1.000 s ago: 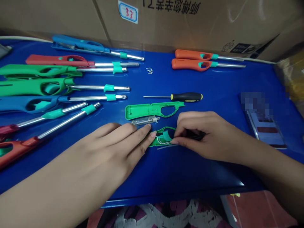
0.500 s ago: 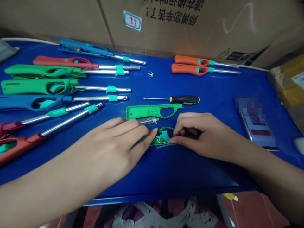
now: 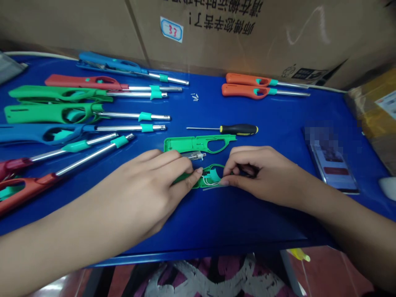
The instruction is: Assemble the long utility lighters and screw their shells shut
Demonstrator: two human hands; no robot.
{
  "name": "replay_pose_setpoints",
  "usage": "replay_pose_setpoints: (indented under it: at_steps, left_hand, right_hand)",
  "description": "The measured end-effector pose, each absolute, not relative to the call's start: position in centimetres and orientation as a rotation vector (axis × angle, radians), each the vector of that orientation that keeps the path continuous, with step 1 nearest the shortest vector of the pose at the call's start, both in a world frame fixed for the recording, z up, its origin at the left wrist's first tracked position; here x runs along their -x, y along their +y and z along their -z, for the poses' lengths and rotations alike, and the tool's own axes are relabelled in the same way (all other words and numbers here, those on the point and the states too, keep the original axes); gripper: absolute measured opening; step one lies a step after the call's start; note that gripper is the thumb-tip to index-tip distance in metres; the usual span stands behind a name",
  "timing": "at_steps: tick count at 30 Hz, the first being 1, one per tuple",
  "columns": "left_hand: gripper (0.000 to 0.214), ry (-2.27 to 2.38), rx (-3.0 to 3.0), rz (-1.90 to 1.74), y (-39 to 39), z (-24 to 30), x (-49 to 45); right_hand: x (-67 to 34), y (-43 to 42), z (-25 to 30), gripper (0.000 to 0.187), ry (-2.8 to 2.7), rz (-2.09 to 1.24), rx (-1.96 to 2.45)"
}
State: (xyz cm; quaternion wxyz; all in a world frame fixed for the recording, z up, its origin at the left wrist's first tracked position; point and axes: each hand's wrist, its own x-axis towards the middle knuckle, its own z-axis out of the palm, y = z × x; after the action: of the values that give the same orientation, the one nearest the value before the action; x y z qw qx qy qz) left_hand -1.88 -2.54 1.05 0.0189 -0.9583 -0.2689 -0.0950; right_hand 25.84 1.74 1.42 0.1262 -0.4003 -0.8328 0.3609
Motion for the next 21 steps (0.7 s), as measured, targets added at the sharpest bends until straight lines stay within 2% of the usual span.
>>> replay_pose_setpoints:
  at_steps: [4,7,11,15,19,21]
  left_hand:
    - [0.037,-0.83,2.974,0.33,-2.2,-1.3,2.0]
    - [0.036,-0.847,2.967,0.346,-2.3,-1.4,2.1]
    - [0.034,-0.861,2.957,0.358,-2.5,-1.4,2.3]
    - [0.034,-0.904,2.931,0.36,-2.6,-1.3,2.5]
    - [0.038,-0.922,2.937,0.377,-2.6,-1.1,2.4]
    - [0.039,-0.896,2.944,0.393,-2.6,-1.0,2.3]
  right_hand:
    - [-26.0,1.7,-1.5,0.013,-2.43,-1.057,1.141]
    - [-26.2,1.6,-1.6,0.004,-2.425,-1.046,1.145]
    - [-27.2,1.8,-2.2,0.015,-2.484,-0.965,1.117]
    - [-28.7,2.0,-3.1,0.018,-2.656,-0.826,1.101]
    - [-29.5,2.2,-3.2,0.005,-2.754,-0.739,1.146]
    - [-29.5,2.2,-3.1,0.005,-2.776,-0.708,1.14]
